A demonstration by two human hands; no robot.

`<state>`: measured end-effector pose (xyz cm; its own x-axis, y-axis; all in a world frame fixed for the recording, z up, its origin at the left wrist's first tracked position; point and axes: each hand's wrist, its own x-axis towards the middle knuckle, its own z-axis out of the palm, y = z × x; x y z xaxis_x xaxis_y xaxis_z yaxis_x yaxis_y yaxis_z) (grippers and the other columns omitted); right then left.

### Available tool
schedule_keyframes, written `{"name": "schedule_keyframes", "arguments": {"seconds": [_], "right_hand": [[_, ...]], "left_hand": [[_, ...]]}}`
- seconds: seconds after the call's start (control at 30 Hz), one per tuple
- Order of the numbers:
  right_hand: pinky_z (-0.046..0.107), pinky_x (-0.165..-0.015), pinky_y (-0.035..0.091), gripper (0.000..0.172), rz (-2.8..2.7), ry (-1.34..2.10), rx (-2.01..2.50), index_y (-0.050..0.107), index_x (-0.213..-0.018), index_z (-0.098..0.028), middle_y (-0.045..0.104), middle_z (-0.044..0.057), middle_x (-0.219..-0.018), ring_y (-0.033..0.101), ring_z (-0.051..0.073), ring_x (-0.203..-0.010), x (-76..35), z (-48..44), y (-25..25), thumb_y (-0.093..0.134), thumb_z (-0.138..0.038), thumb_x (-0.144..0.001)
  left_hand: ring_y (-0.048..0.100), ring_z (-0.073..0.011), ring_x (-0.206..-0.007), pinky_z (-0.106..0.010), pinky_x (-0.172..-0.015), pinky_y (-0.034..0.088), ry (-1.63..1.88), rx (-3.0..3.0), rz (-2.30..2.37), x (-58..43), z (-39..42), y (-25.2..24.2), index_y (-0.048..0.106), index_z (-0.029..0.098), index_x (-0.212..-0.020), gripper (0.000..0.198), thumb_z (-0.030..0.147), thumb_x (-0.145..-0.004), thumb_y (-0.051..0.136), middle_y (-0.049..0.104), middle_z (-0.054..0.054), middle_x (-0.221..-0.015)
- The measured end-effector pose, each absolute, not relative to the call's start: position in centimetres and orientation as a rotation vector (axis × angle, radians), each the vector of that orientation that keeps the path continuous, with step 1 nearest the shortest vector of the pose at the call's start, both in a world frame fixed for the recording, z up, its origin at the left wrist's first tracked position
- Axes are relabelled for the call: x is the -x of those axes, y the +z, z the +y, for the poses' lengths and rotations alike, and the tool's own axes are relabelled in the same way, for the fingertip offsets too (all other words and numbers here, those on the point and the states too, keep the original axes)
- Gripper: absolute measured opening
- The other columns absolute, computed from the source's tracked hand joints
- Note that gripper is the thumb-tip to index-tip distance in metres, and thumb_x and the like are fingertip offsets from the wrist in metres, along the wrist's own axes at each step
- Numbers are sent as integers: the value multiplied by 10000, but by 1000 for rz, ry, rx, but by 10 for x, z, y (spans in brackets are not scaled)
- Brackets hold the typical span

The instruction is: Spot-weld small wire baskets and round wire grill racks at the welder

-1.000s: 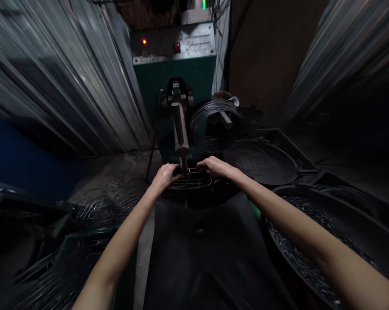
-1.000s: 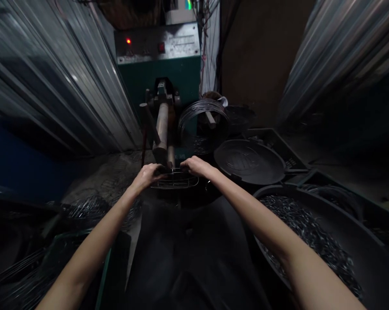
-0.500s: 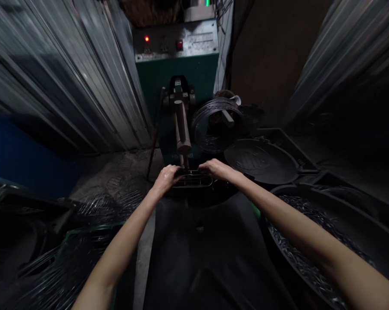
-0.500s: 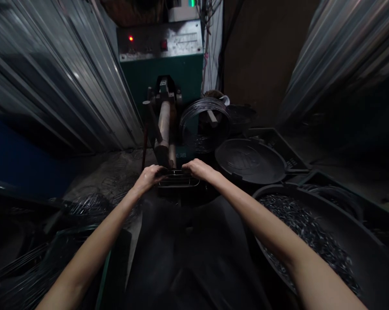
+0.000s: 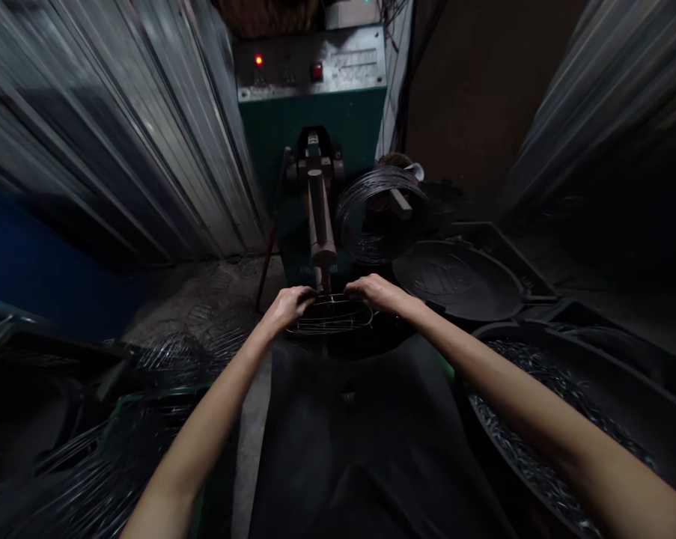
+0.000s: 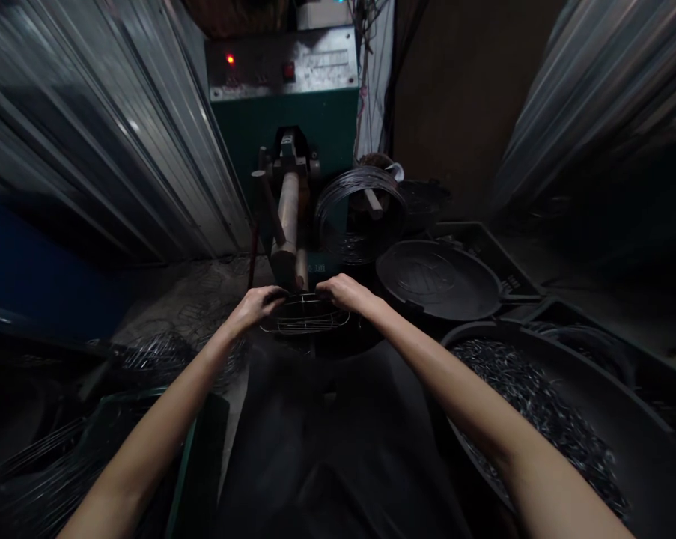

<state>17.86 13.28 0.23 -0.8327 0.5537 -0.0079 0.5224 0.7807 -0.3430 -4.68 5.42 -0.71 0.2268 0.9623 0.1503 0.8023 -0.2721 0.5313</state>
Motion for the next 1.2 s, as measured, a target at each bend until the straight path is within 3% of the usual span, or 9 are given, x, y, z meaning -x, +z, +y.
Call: {"name": "schedule_keyframes", "arguments": {"seconds": [0.47,0.63,1.0,1.2], "right_hand": [[210,-620,308,333,-2853,335,961,647,-931,-156,662,51,-839,565,144,-741,-167,141,8,457,30,-730],[224,-633,316,318,-2874,219,1009,655,-978,-185,653,57,-846,541,176,-807,-166,145,7,473,-22,-775],[249,-653,314,292,-2922,204,1030,664,-979,-199,651,41,-846,496,192,-832,-165,149,13,492,-53,-793],[251,-664,304,194,-2922,217,943,676,-906,-191,650,36,-817,503,181,-788,-165,151,12,503,-130,-843]], "left_hand": [[626,-187,-876,-262,-745,460,678,-2114,1708,51,69,-1,580,187,-902,107,251,-831,532,669,-37,-917],[617,-196,-911,-276,-757,462,665,-2046,1728,56,75,-1,538,206,-971,197,312,-809,574,655,-37,-964],[590,-145,-724,-237,-631,429,667,-1960,1724,58,78,0,444,210,-1038,328,331,-775,597,610,20,-791],[574,-139,-672,-236,-594,419,669,-1948,1696,59,81,-1,442,193,-1062,373,343,-759,600,618,7,-773]]}}
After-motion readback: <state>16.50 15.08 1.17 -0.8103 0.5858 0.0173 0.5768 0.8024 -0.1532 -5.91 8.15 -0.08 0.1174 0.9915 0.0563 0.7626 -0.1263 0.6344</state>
